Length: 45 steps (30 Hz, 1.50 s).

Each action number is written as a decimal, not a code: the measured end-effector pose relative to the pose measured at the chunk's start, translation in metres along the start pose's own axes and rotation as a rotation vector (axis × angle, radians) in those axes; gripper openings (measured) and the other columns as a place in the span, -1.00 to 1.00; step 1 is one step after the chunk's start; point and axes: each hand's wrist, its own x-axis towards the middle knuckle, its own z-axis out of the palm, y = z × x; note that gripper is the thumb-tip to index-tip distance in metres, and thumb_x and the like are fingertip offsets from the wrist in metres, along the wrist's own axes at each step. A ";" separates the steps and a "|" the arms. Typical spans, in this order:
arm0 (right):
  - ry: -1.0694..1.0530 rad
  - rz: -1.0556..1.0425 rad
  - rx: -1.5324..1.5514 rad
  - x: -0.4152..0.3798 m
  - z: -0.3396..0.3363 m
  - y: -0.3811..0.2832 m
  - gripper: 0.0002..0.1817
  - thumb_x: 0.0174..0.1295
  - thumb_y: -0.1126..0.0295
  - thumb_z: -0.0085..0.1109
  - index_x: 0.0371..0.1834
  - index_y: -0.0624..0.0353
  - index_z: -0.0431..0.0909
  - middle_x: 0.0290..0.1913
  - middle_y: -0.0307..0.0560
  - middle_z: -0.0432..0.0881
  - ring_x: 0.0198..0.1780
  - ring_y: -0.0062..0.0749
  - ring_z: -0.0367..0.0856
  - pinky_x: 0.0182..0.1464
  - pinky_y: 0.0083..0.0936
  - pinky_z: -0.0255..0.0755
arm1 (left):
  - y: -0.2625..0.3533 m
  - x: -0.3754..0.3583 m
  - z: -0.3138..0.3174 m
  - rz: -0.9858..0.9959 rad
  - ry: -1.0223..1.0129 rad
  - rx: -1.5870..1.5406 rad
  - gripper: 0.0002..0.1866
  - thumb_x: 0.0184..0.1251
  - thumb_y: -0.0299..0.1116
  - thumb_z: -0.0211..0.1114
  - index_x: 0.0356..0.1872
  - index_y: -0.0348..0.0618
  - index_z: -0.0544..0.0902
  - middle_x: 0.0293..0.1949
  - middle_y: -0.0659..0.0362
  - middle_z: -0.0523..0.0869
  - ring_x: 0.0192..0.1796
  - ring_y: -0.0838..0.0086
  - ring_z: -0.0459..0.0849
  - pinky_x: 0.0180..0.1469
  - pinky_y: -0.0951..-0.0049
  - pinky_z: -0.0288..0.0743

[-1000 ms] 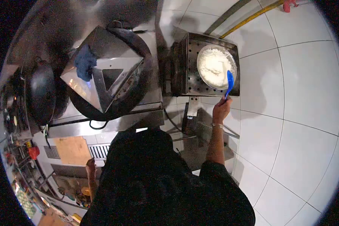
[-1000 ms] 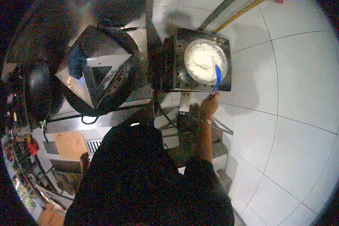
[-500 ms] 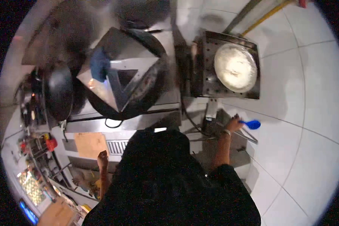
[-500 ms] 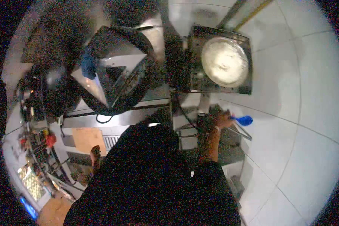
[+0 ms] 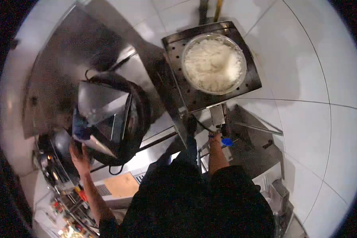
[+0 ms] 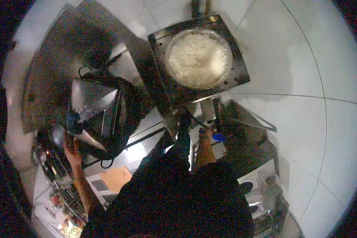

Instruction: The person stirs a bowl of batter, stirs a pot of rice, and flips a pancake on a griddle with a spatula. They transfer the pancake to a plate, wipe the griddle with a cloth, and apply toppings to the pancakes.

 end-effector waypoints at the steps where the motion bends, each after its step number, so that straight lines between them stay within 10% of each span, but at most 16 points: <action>1: -0.086 -0.250 -0.011 0.038 0.000 0.033 -0.59 0.38 -0.04 -0.26 -0.06 -0.04 0.50 -0.18 -0.21 0.57 -0.30 -0.21 0.56 -0.29 -0.21 0.45 | -0.008 0.011 0.004 0.094 0.029 0.160 -0.46 0.34 -0.28 0.22 0.27 -0.30 0.34 0.18 -0.07 0.47 0.18 0.25 0.48 0.19 0.37 0.34; 4: 0.086 -0.990 -0.480 0.065 0.014 0.047 -0.53 0.39 -0.10 -0.33 -0.10 -0.05 0.52 -0.19 -0.23 0.57 -0.34 -0.20 0.54 -0.30 -0.20 0.44 | 0.002 0.032 0.013 0.099 -0.003 0.255 -0.44 0.31 -0.25 0.25 0.26 -0.28 0.36 0.10 -0.10 0.53 0.11 0.19 0.54 0.13 0.35 0.38; 7: 0.185 0.033 0.071 0.002 0.037 -0.034 -0.49 0.30 -0.18 -0.23 -0.14 -0.02 0.53 -0.20 -0.23 0.60 -0.30 -0.24 0.56 -0.28 -0.24 0.45 | 0.008 0.047 0.021 0.091 -0.059 0.167 -0.47 0.28 -0.25 0.27 0.21 -0.27 0.40 -0.02 -0.12 0.59 -0.03 0.13 0.61 0.02 0.29 0.44; 20: 0.216 0.309 0.470 -0.015 0.041 -0.067 -0.34 0.05 -0.38 0.06 -0.23 0.04 0.55 -0.22 -0.19 0.64 -0.21 -0.34 0.58 -0.25 -0.37 0.45 | 0.052 0.082 0.009 -0.012 -0.161 0.389 -0.62 0.11 -0.30 0.37 -0.10 -0.31 0.56 -0.21 -0.07 0.64 -0.19 0.08 0.59 -0.11 0.23 0.44; 23: 0.225 0.328 0.478 -0.010 0.040 -0.074 -0.35 0.05 -0.38 0.05 -0.25 0.05 0.54 -0.25 -0.17 0.61 -0.23 -0.32 0.56 -0.26 -0.35 0.44 | -0.037 0.103 0.010 0.186 -0.044 0.625 -0.59 0.08 -0.30 0.38 -0.11 -0.37 0.55 -0.23 -0.07 0.63 -0.18 0.09 0.59 -0.13 0.23 0.44; 27: 0.233 0.358 0.488 -0.001 0.036 -0.081 -0.35 0.05 -0.37 0.04 -0.28 0.06 0.52 -0.29 -0.13 0.58 -0.25 -0.29 0.54 -0.27 -0.32 0.42 | -0.031 0.105 0.003 0.122 -0.049 0.214 -0.58 0.06 -0.30 0.38 -0.13 -0.42 0.54 -0.26 -0.12 0.63 -0.19 0.04 0.60 -0.15 0.20 0.45; 33: 0.254 0.394 0.501 -0.017 0.031 -0.068 -0.35 0.06 -0.37 0.02 -0.31 0.07 0.50 -0.35 -0.07 0.53 -0.29 -0.24 0.50 -0.30 -0.28 0.40 | 0.103 0.099 -0.031 0.176 -0.016 0.365 -0.60 0.08 -0.44 0.35 -0.06 -0.47 0.53 -0.19 -0.06 0.66 -0.13 0.24 0.63 -0.01 0.30 0.45; 35: 0.268 0.413 0.514 -0.037 0.025 -0.055 -0.36 0.06 -0.37 0.01 -0.33 0.07 0.49 -0.37 -0.05 0.51 -0.30 -0.23 0.49 -0.31 -0.26 0.39 | 0.181 0.084 -0.016 0.238 0.004 -0.019 -0.57 0.10 -0.48 0.32 0.00 -0.46 0.51 -0.12 -0.06 0.65 -0.07 0.31 0.61 0.03 0.33 0.43; 45: 0.325 0.494 0.458 -0.135 -0.043 -0.046 -0.38 0.12 -0.31 -0.02 -0.28 0.11 0.45 -0.43 0.01 0.49 -0.37 -0.19 0.48 -0.37 -0.26 0.38 | 0.398 0.086 0.077 0.688 -0.306 -0.179 -0.60 -0.07 -0.34 0.43 -0.22 -0.37 0.57 -0.36 -0.04 0.62 -0.31 0.32 0.60 -0.19 0.38 0.46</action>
